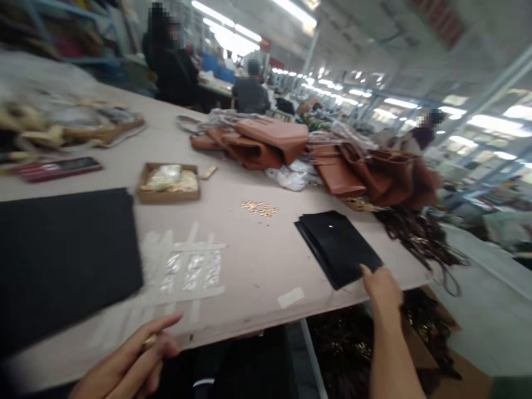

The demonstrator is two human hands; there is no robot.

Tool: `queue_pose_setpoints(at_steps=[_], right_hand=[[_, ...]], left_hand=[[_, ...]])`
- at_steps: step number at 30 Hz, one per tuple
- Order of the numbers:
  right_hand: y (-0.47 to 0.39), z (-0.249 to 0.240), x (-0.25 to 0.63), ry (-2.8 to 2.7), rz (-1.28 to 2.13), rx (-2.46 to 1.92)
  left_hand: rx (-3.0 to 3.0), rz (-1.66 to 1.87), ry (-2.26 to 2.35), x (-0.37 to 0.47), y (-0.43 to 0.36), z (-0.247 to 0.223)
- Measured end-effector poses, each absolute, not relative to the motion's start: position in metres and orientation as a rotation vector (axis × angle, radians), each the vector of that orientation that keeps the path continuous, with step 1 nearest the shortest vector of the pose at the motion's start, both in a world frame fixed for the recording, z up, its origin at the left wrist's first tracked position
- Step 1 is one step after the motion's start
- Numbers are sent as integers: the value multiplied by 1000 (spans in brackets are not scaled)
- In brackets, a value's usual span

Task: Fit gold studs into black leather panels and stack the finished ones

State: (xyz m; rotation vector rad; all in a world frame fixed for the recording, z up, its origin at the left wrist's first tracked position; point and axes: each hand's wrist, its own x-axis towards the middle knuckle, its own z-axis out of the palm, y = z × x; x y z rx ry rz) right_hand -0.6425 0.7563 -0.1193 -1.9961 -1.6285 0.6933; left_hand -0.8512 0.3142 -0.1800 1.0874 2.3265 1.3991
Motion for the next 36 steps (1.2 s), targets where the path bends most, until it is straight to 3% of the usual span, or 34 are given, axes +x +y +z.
queue_pose_setpoints(at_steps=[3,4,10,15,24,36], right_hand=[[738,-111,-649,-2046,235,-1803],[727,-110,-659,-2147,223,-1655],[576,-106,-746,-2574,973,-430],[468,-97,-799,-2697,1219,174],[431,-106,-826,-2796,1102,318],[392,-107,-844,-2881,922,129]], left_hand=[[938,1415,2226,-849,314,-154],[919,1402,2246,-851,314,-149],[1094,1346,2398,-856,306,-145],[1186,1283,2504,-858,293,-147],[1172,1170,2743,-863,270,-158],[1069,1021,2898,-876,255,-153]])
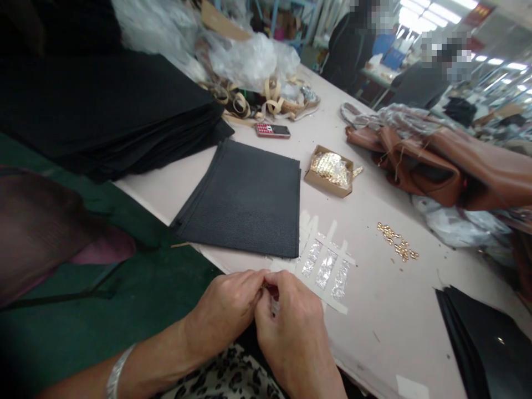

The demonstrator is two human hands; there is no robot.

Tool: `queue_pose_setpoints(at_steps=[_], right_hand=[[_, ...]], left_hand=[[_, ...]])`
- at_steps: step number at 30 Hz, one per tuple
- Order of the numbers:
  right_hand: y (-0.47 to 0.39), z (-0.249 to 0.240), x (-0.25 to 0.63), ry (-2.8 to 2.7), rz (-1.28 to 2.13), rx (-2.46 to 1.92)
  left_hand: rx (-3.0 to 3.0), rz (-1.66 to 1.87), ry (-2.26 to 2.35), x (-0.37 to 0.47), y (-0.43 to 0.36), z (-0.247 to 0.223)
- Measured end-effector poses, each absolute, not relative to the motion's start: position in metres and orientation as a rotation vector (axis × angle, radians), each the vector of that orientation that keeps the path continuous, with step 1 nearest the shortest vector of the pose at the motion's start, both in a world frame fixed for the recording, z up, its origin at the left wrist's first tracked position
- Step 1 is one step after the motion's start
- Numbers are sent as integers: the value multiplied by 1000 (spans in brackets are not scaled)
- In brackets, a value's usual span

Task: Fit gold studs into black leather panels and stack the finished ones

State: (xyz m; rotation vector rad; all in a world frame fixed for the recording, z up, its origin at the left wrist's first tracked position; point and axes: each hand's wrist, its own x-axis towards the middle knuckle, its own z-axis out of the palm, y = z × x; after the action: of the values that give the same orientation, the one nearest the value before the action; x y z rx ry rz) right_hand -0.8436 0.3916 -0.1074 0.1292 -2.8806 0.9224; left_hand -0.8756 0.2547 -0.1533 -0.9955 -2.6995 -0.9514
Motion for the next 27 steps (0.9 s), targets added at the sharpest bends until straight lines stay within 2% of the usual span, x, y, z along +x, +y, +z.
queue_pose_setpoints(at_steps=[14,19,22,27], right_hand=[[369,-112,-859,-2779,784,120],[372,-111,-863,-2733,850,205],[377,-110,-865,-2710,935,241],[387,-110,-863,-2698,994,335]], left_hand=[[-905,-996,-2736,-883,247,-153],[-878,-1105,-2752,-888,243,-151],[-872,-1401,-2700,-889,241,-146],[-768,-2203,-2595,-890,233,-134]])
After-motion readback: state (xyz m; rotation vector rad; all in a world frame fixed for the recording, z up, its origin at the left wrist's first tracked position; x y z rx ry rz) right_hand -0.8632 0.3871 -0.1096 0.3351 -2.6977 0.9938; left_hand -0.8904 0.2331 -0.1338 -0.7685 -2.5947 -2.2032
